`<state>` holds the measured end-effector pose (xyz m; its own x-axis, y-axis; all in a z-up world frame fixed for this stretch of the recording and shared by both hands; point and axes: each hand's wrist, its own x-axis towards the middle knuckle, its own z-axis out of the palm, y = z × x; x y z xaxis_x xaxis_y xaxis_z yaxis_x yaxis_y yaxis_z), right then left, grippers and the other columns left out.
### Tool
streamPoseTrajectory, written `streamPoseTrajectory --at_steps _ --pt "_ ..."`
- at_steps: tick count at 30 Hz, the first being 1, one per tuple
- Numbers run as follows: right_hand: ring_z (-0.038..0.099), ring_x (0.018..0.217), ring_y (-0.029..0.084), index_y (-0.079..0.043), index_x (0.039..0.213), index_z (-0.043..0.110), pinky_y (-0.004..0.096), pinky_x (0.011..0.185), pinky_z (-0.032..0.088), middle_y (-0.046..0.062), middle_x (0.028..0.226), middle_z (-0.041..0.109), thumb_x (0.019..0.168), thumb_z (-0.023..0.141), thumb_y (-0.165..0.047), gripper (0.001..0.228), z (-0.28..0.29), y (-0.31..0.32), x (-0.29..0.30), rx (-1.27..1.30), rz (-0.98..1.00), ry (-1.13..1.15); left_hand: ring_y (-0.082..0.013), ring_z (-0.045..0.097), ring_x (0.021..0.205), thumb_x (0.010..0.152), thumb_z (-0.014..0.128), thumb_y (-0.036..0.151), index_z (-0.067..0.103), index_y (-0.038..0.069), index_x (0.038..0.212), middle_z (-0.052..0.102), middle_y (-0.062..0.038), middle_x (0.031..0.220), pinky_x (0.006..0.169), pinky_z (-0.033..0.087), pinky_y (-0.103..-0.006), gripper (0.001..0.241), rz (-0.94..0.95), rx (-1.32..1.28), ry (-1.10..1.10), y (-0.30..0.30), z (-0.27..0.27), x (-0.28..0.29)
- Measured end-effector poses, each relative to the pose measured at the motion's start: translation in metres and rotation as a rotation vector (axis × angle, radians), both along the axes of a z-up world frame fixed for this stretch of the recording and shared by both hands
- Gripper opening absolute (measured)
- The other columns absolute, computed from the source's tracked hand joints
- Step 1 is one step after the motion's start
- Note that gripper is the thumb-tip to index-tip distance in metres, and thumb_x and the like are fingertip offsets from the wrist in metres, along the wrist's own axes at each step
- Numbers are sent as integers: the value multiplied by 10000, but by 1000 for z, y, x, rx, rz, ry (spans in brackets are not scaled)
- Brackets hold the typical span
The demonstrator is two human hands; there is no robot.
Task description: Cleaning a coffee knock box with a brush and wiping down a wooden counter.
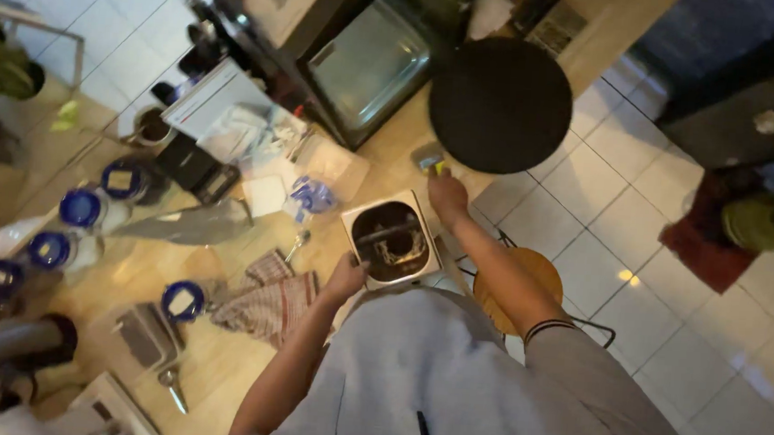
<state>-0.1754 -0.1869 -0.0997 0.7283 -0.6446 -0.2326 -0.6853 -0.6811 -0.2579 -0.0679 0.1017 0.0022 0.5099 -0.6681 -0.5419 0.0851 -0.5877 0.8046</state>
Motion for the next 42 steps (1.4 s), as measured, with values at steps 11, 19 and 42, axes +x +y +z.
streamPoseTrajectory --at_steps 11,19,42 --pt "722 559 290 -27 874 741 452 467 581 52 660 616 1017 497 -238 352 -39 11 30 -481 -83 -132 -312 741 854 836 670 253 766 32 1037 752 -177 868 779 558 -459 313 24 256 24 94 -37 -62" --pt "721 621 278 -39 1224 722 440 506 585 101 744 594 969 515 -161 351 -47 97 -15 -484 99 -92 -366 723 973 757 693 277 781 22 986 742 -205 914 852 541 -494 354 115 350 65 175 -85 -136" --pt "748 617 165 -125 1183 742 301 511 578 107 820 739 911 552 -143 332 56 282 -109 -596 501 11 -444 588 1275 848 671 59 563 -202 1286 613 -355 1294 962 514 -526 521 653 296 363 239 -135 -196"
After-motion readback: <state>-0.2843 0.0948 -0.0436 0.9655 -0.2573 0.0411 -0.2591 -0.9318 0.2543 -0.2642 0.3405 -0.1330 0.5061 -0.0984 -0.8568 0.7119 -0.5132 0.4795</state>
